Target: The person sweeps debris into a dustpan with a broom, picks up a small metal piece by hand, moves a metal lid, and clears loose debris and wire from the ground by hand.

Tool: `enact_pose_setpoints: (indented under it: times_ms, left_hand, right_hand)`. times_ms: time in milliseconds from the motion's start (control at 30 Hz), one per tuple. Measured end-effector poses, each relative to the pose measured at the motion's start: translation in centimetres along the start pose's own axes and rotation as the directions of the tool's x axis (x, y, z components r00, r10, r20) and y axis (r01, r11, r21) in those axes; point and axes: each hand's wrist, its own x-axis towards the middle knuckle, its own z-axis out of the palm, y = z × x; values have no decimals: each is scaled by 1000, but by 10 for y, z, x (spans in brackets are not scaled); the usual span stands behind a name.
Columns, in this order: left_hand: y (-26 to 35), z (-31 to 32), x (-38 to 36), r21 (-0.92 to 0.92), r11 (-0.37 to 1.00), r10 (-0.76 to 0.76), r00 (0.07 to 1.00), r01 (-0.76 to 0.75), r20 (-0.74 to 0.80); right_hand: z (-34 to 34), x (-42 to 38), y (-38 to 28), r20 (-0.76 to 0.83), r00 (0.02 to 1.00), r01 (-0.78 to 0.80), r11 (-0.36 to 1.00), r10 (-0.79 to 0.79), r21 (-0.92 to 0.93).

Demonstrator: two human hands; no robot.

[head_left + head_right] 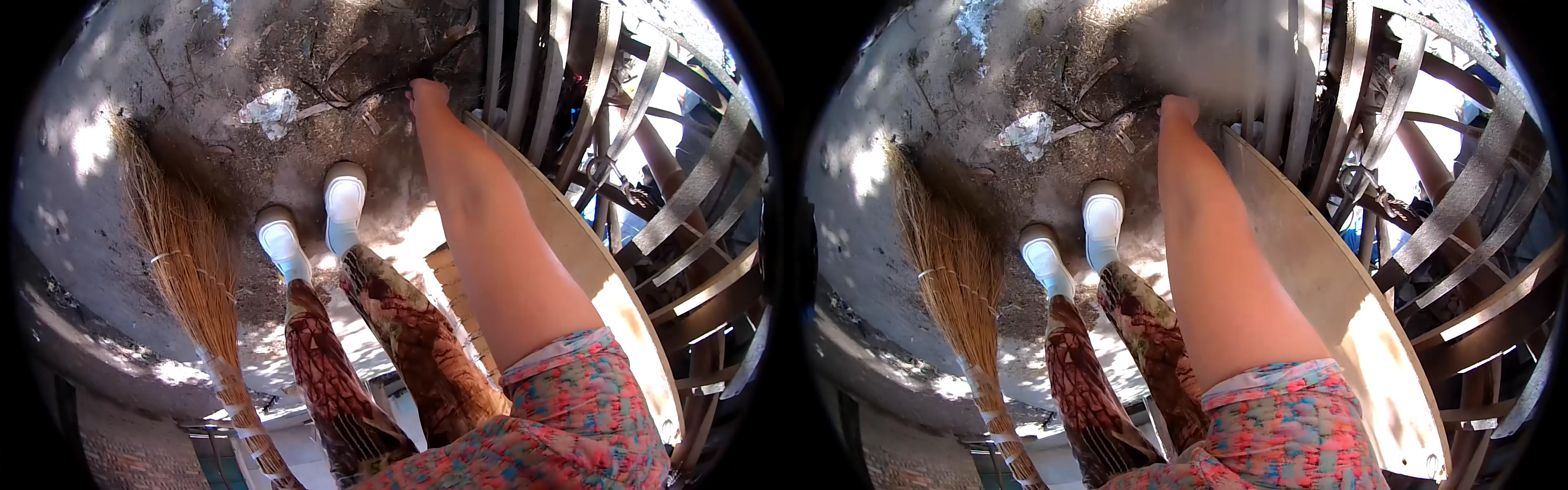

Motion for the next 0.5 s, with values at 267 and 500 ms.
enact_pose_setpoints:
  times_ms: [267,500]
  left_hand:
    - [-3,-1,3,-21,1000,-22,1000,21,-10]
    - [-6,-2,5,-66,998,-19,1000,19,0]
  right_hand:
    - [-10,-15,-12,77,996,-41,997,46,-67]
    - [-61,-33,-3,91,996,-26,974,6,224]
